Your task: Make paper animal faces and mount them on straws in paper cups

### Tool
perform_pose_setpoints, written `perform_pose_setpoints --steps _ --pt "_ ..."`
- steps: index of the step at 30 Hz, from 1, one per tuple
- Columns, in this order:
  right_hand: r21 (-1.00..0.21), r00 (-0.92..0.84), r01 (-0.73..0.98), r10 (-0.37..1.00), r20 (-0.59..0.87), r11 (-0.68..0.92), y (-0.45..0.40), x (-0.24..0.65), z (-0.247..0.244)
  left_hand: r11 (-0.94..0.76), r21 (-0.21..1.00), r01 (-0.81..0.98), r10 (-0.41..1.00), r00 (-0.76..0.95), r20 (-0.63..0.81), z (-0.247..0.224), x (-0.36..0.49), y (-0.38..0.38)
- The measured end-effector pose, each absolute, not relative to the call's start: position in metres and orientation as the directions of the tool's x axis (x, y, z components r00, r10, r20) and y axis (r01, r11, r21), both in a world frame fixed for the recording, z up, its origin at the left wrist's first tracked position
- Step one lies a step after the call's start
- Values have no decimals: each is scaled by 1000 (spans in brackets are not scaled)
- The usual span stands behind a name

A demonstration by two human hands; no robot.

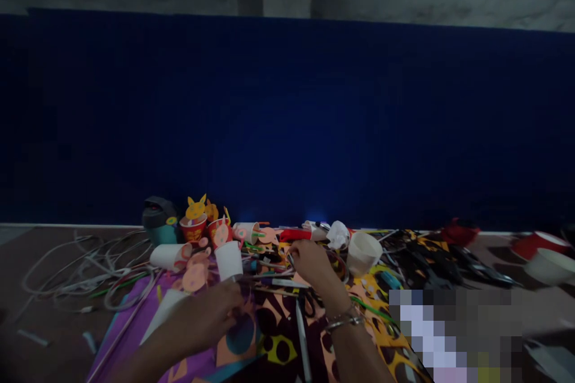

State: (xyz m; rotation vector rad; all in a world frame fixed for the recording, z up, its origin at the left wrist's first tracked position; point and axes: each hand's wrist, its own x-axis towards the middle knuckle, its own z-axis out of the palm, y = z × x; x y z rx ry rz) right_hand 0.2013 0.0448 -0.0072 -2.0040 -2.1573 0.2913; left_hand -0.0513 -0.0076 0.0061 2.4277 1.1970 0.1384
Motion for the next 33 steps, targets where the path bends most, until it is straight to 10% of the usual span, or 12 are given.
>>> perform_pose_setpoints --steps 8,12,16,21,26,33 --pt "-665 -39 746 999 26 46 56 252 -1 -527 357 771 731 626 -272 -6 -55 -18" --pt "-803 13 595 1000 -17 -21 53 263 0 -598 371 710 740 667 -84 -32 -61 -26" --pt "-997 33 -2 996 -81 -81 53 256 7 -656 371 657 731 676 96 -57 -63 -33" --pt "-726 -38 -686 996 86 36 61 247 19 -747 288 599 664 688 291 -71 -64 -38" --pt "-982 -8 -7 982 190 190 66 231 13 -782 241 575 623 710 328 -73 -69 -42" --pt "-725 -114 668 986 123 167 25 164 -39 -773 183 607 631 708 317 -88 -68 -41"
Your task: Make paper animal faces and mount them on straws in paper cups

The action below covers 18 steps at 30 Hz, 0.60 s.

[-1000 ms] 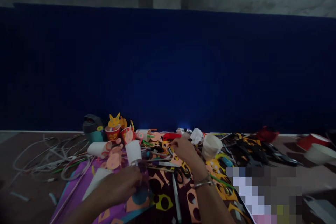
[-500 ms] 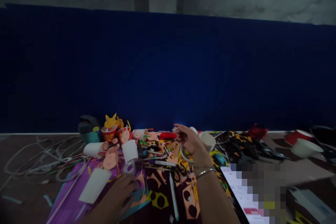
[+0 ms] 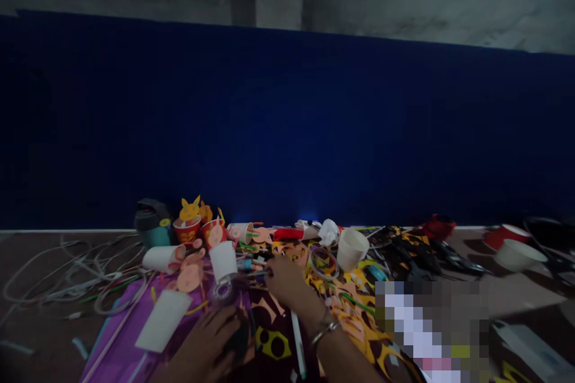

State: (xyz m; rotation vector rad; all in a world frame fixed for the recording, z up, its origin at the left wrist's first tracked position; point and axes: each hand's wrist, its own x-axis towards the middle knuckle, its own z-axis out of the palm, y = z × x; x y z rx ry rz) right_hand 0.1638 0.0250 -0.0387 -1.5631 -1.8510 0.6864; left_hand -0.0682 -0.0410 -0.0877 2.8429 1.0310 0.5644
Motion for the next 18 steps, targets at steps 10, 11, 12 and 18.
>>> perform_pose_setpoints --steps 10,11,12,18 --pt "-185 -197 958 971 132 220 14 143 -56 -760 154 631 635 671 384 -94 -74 -30" --pt "-170 -200 960 971 130 220 14 144 -57 -764 151 627 629 673 389 -94 -74 -29" --pt "-152 -199 964 972 128 218 14 145 -58 -769 155 620 624 676 392 -92 -74 -29" --pt "-126 -153 977 978 140 171 16 146 -61 -780 244 576 625 715 313 -69 -69 -39"
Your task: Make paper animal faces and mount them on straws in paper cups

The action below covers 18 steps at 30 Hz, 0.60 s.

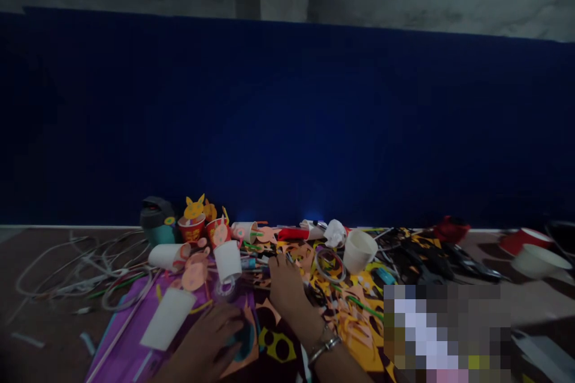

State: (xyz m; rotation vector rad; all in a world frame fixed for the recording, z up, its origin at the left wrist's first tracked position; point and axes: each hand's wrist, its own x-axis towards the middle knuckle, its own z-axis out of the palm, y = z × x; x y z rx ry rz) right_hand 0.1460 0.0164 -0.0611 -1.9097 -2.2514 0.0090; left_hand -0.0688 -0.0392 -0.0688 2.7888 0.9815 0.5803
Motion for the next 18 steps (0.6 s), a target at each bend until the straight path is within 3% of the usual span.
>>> perform_pose_setpoints --steps 10,18 --pt "-245 6 968 971 238 54 22 155 -57 -797 193 573 601 717 354 -92 -75 -30" --pt "-290 -50 954 993 104 78 18 143 -58 -764 274 584 645 694 321 -82 -72 -35"
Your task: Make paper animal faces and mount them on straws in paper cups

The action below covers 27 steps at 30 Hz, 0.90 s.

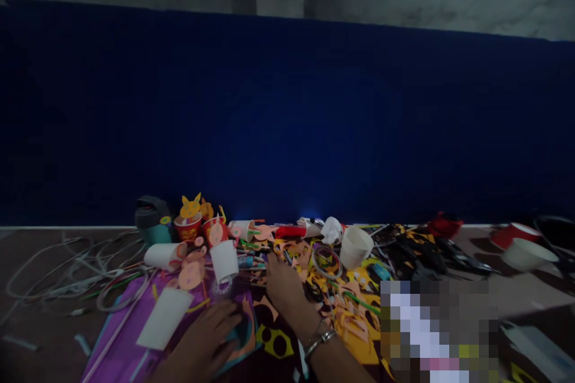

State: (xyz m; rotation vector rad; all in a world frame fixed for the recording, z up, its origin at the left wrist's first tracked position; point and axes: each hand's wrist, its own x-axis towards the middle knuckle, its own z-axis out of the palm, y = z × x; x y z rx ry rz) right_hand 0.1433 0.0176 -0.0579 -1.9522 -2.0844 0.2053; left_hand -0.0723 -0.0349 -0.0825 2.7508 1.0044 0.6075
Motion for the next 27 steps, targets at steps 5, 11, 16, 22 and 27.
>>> perform_pose_setpoints --steps 5,11,16,22,27 --pt "-255 -138 954 987 80 155 13 142 -58 -687 387 615 724 626 290 -88 -73 -33" --pt "-237 -38 970 996 79 56 9 143 -58 -614 463 639 785 556 273 -66 -74 -39" --pt "-394 -42 909 972 230 133 10 147 -46 -574 426 700 812 552 188 -43 -76 -43" --pt "-979 -47 187 996 76 84 11 142 -30 -577 332 746 812 569 132 -44 -84 -36" --pt "-906 -384 -357 920 -78 -226 -2 125 -30 -538 393 746 828 554 82 -51 -84 -31"
